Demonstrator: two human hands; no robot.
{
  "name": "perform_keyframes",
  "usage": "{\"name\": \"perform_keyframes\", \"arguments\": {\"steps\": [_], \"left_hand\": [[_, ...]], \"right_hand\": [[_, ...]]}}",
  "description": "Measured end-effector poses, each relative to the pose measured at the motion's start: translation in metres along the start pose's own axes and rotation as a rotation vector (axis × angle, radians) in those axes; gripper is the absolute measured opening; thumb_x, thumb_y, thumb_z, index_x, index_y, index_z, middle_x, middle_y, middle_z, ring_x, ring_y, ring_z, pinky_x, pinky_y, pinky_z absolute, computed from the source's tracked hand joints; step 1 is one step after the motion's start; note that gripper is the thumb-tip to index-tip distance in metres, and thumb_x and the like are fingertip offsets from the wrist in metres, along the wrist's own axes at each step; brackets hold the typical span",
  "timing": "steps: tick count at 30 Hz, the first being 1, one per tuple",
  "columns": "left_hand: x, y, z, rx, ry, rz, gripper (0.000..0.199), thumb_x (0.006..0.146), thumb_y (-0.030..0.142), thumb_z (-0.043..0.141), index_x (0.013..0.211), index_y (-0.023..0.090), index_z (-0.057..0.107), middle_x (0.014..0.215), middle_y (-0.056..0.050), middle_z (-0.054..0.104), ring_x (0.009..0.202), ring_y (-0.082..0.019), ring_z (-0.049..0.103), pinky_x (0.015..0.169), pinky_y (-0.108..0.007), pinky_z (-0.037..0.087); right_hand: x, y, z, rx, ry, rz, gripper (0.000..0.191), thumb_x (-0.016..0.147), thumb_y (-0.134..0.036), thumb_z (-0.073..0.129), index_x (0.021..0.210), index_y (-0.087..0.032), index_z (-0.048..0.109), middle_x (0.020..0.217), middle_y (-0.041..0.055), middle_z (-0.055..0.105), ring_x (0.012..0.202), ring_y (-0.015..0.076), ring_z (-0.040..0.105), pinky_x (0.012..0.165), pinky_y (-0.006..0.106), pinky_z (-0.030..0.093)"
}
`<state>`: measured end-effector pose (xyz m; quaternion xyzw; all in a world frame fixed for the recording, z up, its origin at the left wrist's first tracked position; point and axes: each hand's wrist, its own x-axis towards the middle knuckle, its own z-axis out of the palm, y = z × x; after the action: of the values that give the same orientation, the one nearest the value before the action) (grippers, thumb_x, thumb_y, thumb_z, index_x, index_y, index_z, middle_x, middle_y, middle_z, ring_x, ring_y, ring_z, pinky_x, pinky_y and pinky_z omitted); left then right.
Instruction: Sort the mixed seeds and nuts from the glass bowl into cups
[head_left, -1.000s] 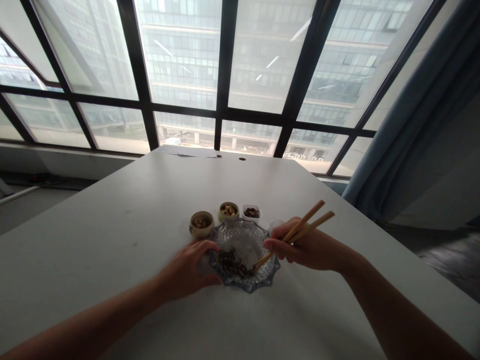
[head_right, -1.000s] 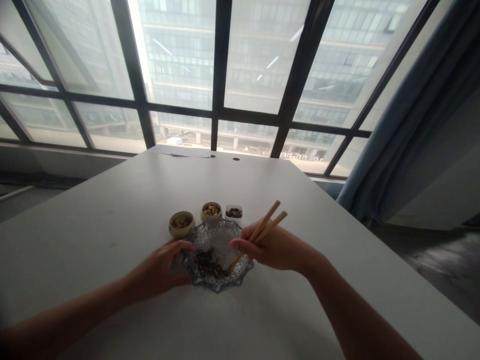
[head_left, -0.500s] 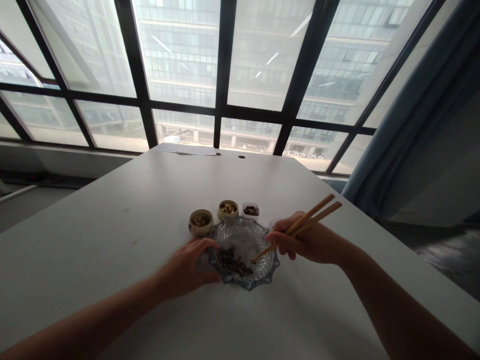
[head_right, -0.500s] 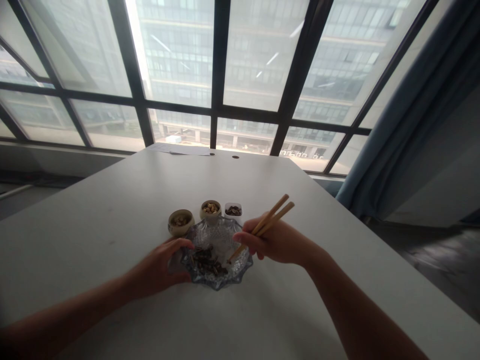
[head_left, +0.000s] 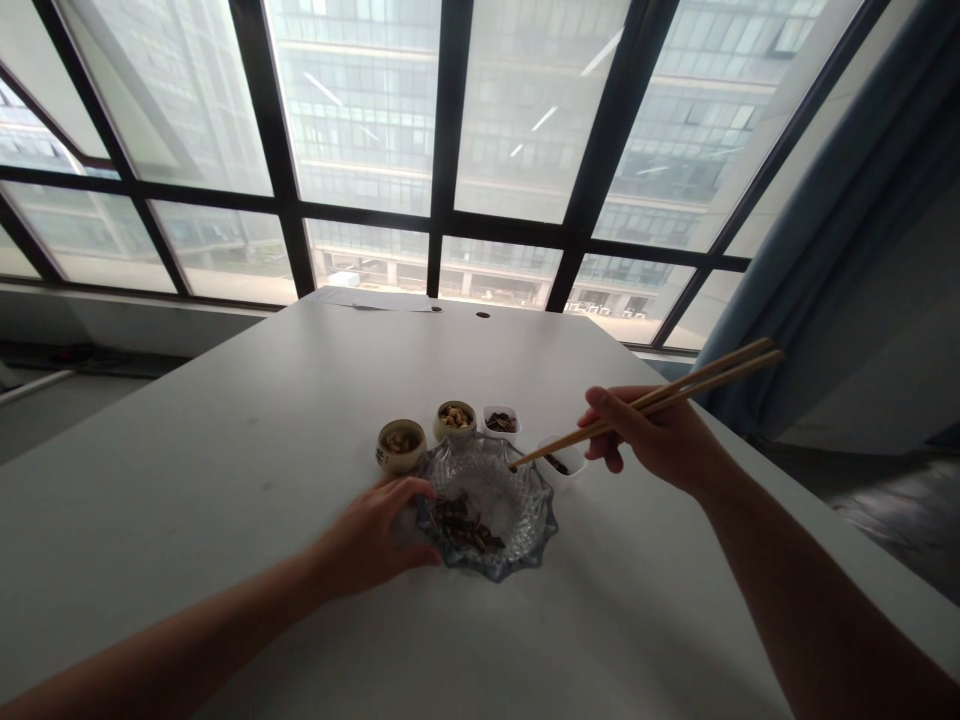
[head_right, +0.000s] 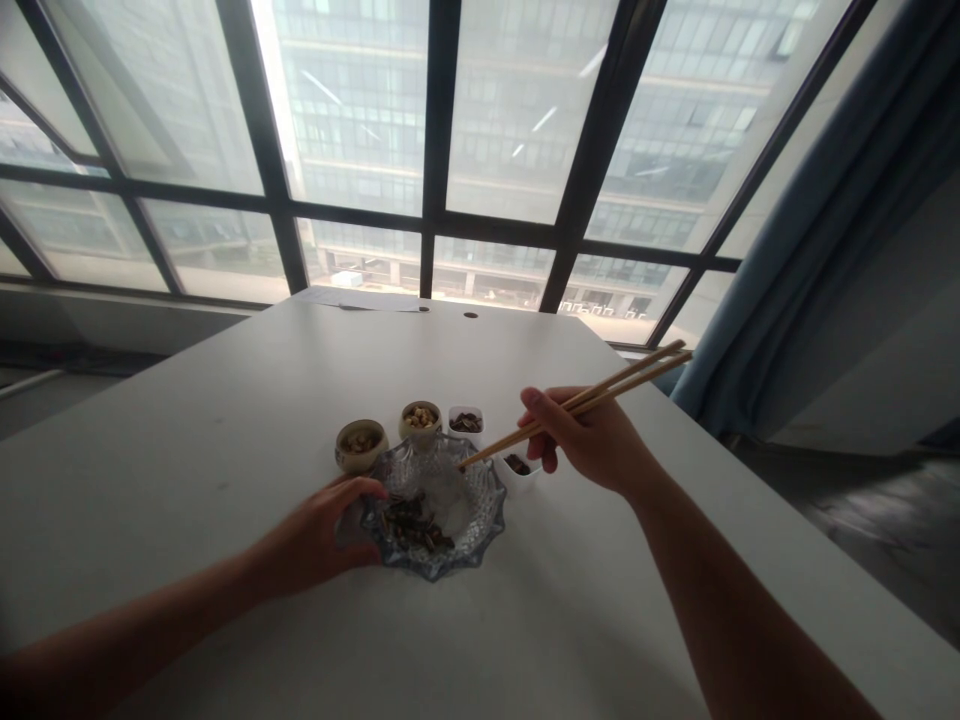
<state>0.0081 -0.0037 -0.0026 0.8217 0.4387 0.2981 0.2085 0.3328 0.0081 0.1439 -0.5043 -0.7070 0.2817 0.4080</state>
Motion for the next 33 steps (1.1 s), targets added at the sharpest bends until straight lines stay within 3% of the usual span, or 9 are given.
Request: {"name": "perform_keyframes", "arguments": {"steps": [5, 9, 13, 17, 23, 27, 30, 33], "left_hand": [[0.000, 0.001, -0.001, 0.002, -0.005, -0.003, 0.054, 0.071, 0.046, 0.085, 0.117, 0.024, 0.065, 0.117, -0.009, 0.071, 0.107, -0.030, 0.067, 0.096, -0.040, 0.054], [-0.001, 0.000, 0.000, 0.008, -0.004, -0.011, 0.055, 0.071, 0.046, 0.085, 0.117, 0.025, 0.065, 0.118, -0.009, 0.071, 0.107, -0.030, 0.066, 0.096, -0.041, 0.054], [-0.001, 0.001, -0.001, 0.005, -0.015, -0.014, 0.054, 0.072, 0.047, 0.084, 0.117, 0.025, 0.064, 0.118, -0.009, 0.070, 0.107, -0.030, 0.066, 0.096, -0.041, 0.054], [0.000, 0.001, -0.001, -0.002, -0.015, -0.004, 0.054, 0.073, 0.049, 0.083, 0.116, 0.024, 0.064, 0.117, -0.009, 0.070, 0.106, -0.030, 0.066, 0.096, -0.041, 0.053], [0.000, 0.003, -0.002, 0.003, -0.001, 0.006, 0.055, 0.071, 0.052, 0.084, 0.116, 0.024, 0.065, 0.114, -0.009, 0.071, 0.104, -0.029, 0.067, 0.093, -0.040, 0.055], [0.000, 0.005, -0.005, -0.002, -0.011, 0.011, 0.056, 0.072, 0.052, 0.083, 0.116, 0.023, 0.065, 0.114, -0.009, 0.071, 0.103, -0.029, 0.068, 0.093, -0.041, 0.055], [0.001, 0.007, -0.006, -0.001, -0.031, 0.002, 0.056, 0.072, 0.049, 0.084, 0.116, 0.022, 0.064, 0.114, -0.010, 0.071, 0.104, -0.029, 0.068, 0.094, -0.042, 0.055], [0.001, 0.009, -0.008, -0.002, -0.041, -0.008, 0.056, 0.071, 0.048, 0.085, 0.116, 0.023, 0.064, 0.114, -0.010, 0.071, 0.104, -0.029, 0.068, 0.093, -0.041, 0.056]], "right_hand": [[-0.002, 0.006, -0.010, -0.409, 0.062, -0.115, 0.067, 0.091, -0.075, 0.048, 0.066, -0.016, 0.066, 0.051, 0.0060, 0.065, 0.041, 0.0149, 0.061, 0.038, 0.023, 0.045], [0.001, 0.010, -0.009, -0.526, -0.017, -0.098, 0.071, 0.090, -0.079, 0.041, 0.063, -0.017, 0.062, 0.051, 0.0067, 0.064, 0.041, 0.0163, 0.060, 0.037, 0.024, 0.043], [0.000, 0.008, -0.006, -0.567, 0.091, -0.144, 0.073, 0.095, -0.076, 0.031, 0.065, -0.017, 0.061, 0.054, 0.0075, 0.064, 0.043, 0.0165, 0.060, 0.040, 0.025, 0.043], [-0.002, 0.006, -0.004, -0.622, 0.078, -0.119, 0.073, 0.094, -0.077, 0.033, 0.064, -0.017, 0.061, 0.052, 0.0073, 0.063, 0.043, 0.0175, 0.060, 0.039, 0.026, 0.043], [0.002, 0.013, -0.006, -0.498, 0.006, -0.038, 0.073, 0.091, -0.080, 0.039, 0.067, -0.016, 0.066, 0.053, 0.0074, 0.065, 0.043, 0.0175, 0.062, 0.038, 0.026, 0.046], [0.001, 0.010, -0.008, -0.429, 0.092, -0.086, 0.068, 0.089, -0.077, 0.048, 0.067, -0.016, 0.068, 0.051, 0.0064, 0.065, 0.040, 0.0152, 0.059, 0.037, 0.025, 0.045], [-0.003, 0.001, -0.001, -0.235, 0.195, -0.165, 0.058, 0.091, -0.069, 0.055, 0.071, -0.017, 0.070, 0.054, 0.0055, 0.066, 0.041, 0.0141, 0.059, 0.037, 0.024, 0.046], [-0.011, -0.003, 0.016, -0.008, 0.088, -0.207, 0.049, 0.095, -0.059, 0.057, 0.072, -0.018, 0.069, 0.056, 0.0042, 0.067, 0.043, 0.0136, 0.061, 0.039, 0.023, 0.049]]}}
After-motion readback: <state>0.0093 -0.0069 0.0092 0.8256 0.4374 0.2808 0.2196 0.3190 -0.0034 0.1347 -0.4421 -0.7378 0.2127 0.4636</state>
